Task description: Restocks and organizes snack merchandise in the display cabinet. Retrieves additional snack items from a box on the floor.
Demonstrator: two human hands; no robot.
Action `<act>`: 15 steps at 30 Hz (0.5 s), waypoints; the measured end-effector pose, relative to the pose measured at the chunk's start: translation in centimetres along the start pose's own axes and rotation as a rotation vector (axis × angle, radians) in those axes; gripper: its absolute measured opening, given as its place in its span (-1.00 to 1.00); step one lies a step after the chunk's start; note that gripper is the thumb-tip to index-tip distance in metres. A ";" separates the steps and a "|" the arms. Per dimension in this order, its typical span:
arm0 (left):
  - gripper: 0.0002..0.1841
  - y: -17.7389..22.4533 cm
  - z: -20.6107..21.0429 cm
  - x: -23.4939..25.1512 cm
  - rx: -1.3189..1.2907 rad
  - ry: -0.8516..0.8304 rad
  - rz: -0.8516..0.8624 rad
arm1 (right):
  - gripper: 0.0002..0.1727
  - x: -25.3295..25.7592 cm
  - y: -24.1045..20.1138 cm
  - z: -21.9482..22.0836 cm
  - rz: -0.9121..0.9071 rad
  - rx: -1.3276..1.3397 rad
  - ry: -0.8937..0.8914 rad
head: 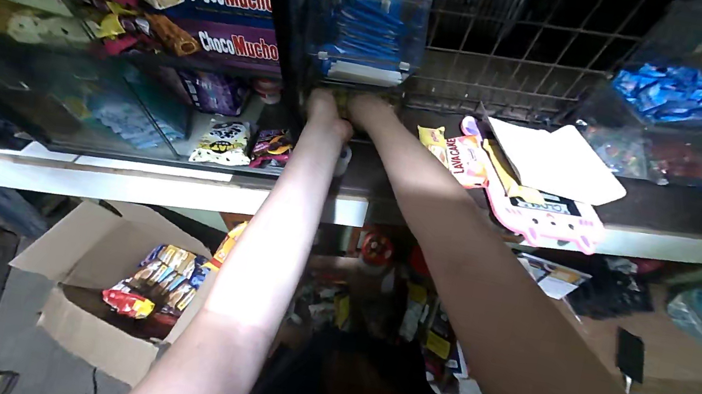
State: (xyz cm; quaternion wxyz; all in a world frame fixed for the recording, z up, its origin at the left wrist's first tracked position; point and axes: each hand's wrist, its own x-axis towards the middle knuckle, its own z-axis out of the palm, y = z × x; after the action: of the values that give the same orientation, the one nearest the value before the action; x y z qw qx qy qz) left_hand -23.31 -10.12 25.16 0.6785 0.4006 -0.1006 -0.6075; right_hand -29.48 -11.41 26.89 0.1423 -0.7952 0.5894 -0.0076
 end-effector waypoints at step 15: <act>-0.58 -1.3 1.8 2.6 0.032 0.115 -0.148 | -0.56 1.1 0.7 0.8 0.018 -0.010 0.068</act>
State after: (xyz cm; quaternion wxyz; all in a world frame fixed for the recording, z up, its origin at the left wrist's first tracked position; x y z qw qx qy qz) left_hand -24.79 -13.11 24.59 0.6298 0.4518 -0.0413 -0.6305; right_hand -29.68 -12.43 25.80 0.1182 -0.7898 0.6010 -0.0305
